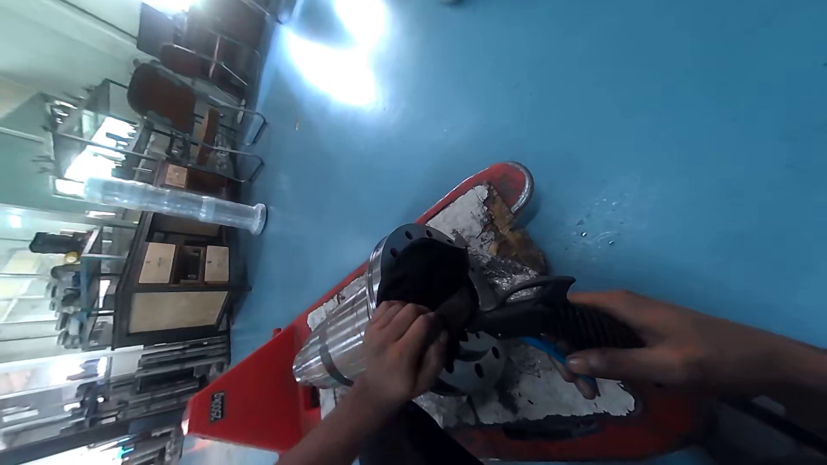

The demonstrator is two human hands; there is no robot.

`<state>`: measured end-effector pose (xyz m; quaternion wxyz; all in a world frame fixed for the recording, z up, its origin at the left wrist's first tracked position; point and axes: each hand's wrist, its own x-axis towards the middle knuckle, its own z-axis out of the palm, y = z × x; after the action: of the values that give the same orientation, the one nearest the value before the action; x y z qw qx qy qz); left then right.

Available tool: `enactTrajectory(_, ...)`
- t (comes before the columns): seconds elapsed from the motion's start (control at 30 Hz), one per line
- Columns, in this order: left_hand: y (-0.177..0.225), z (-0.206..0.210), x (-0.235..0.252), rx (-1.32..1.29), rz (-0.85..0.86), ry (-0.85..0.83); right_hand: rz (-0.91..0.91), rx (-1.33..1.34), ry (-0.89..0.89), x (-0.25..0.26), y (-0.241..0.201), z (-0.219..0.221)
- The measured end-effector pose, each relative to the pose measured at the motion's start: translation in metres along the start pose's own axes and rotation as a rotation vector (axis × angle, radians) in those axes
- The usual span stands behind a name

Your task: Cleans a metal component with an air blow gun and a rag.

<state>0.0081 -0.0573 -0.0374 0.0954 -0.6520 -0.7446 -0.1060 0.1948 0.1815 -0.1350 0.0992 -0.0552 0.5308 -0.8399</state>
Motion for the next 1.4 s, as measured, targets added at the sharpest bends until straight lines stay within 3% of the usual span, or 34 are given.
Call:
enactTrajectory(0.47, 0.006, 0.002, 0.003, 0.092, -0.018, -0.032, 0.066, 0.008, 0.035, 0.001, -0.003, -0.005)
enactTrajectory(1.4, 0.007, 0.004, -0.002, 0.037, -0.055, 0.054, 0.083, -0.095, -0.034, 0.012, -0.010, -0.020)
